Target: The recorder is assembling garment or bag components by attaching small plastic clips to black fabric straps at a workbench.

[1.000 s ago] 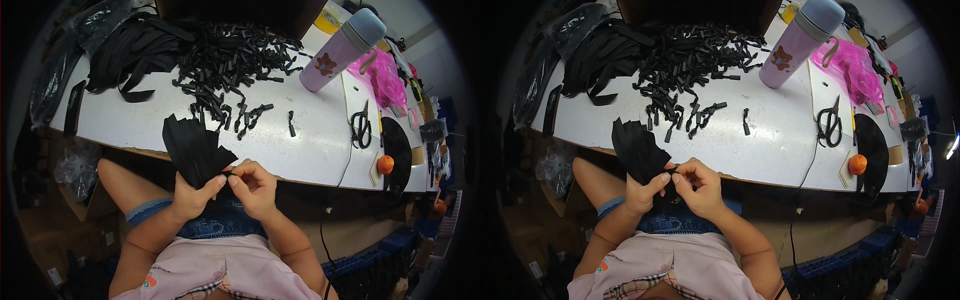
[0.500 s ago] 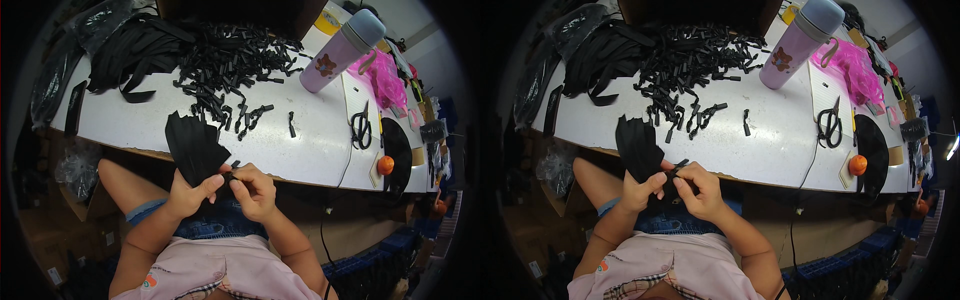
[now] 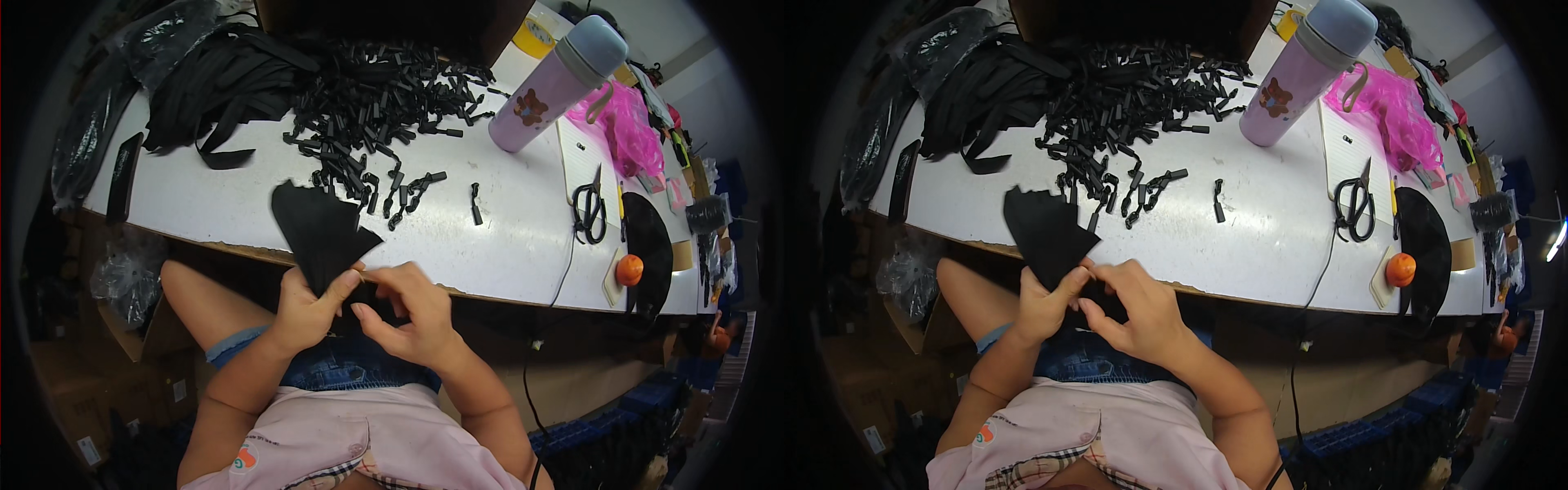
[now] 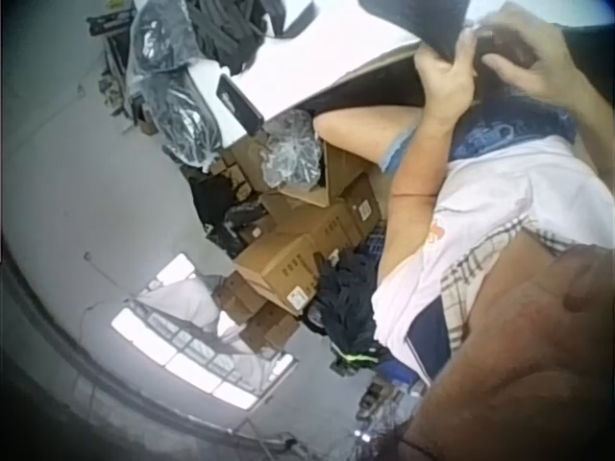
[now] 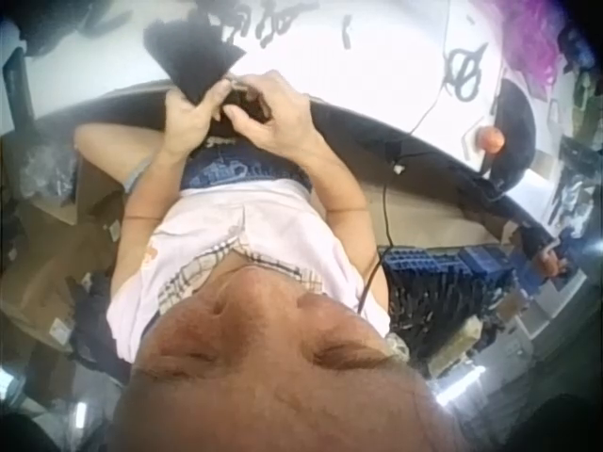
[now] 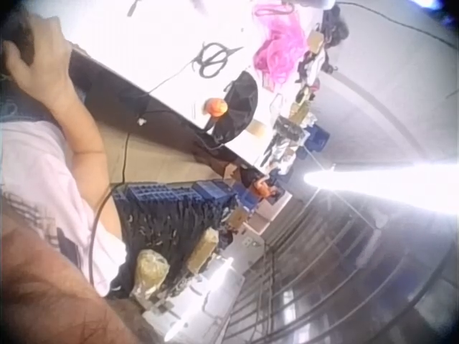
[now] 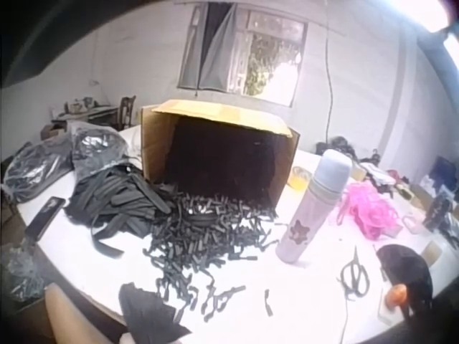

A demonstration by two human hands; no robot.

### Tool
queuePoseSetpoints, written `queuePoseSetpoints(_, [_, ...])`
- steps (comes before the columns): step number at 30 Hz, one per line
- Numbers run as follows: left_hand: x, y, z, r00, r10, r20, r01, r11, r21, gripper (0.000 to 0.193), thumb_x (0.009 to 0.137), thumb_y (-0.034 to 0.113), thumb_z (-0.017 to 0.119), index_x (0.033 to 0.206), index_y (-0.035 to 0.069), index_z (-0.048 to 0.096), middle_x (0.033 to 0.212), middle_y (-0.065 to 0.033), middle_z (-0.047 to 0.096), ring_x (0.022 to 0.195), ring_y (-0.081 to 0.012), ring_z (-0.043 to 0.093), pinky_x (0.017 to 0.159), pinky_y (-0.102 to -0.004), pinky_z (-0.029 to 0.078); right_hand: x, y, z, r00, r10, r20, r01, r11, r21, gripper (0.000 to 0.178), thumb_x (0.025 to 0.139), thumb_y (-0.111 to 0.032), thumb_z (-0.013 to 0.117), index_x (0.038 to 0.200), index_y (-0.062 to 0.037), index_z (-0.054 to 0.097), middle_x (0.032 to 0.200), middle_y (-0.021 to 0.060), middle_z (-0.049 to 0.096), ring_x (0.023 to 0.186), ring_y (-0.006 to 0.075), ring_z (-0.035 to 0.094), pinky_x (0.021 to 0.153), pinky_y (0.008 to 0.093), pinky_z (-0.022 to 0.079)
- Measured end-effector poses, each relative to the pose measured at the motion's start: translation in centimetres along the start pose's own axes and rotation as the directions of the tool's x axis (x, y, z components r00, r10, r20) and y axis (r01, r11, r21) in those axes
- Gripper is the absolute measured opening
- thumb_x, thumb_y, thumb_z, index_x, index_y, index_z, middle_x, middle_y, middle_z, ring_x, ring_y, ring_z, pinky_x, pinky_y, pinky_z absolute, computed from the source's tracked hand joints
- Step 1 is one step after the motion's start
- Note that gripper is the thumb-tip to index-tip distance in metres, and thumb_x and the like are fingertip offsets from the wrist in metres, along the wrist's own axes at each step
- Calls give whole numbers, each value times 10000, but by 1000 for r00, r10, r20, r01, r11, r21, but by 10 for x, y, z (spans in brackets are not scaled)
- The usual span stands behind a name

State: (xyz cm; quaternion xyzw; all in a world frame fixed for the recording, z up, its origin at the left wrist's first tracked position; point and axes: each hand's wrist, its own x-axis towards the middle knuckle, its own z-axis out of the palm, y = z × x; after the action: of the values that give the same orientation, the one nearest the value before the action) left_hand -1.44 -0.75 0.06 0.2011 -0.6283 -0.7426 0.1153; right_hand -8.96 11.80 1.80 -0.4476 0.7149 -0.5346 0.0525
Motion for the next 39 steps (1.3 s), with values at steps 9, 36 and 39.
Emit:
queuePoseSetpoints(9, [4, 1, -7, 952, -54, 301, 120, 971, -205, 170, 744, 99, 621, 873, 10, 553, 796, -19, 564, 701, -64, 511, 618, -195, 423, 2, 15, -4, 989, -1, -148, 49, 945, 323, 171, 694, -11, 621, 862, -8, 588, 812, 65, 513, 566, 77, 493, 457, 187, 376])
queuePoseSetpoints(36, [-2, -4, -4, 947, -21, 322, 173, 874, -453, 250, 682, 82, 667, 880, 29, 524, 735, -19, 530, 540, -59, 477, 421, -172, 372, -8, 9, -6, 919, 347, 188, -359, 538, 763, 31, 758, 6, 546, 767, 13, 517, 778, 63, 555, 588, 70, 497, 497, 186, 409])
queuePoseSetpoints(39, [-6, 3, 2, 966, 90, 241, -15, 956, -294, 200, 730, 86, 638, 877, 18, 521, 732, -35, 535, 551, -71, 492, 437, -188, 402, -7, 5, -9, 849, 406, 339, -483, 334, 809, 34, 779, -9, 535, 777, 24, 524, 709, 34, 550, 555, 52, 481, 484, 169, 394])
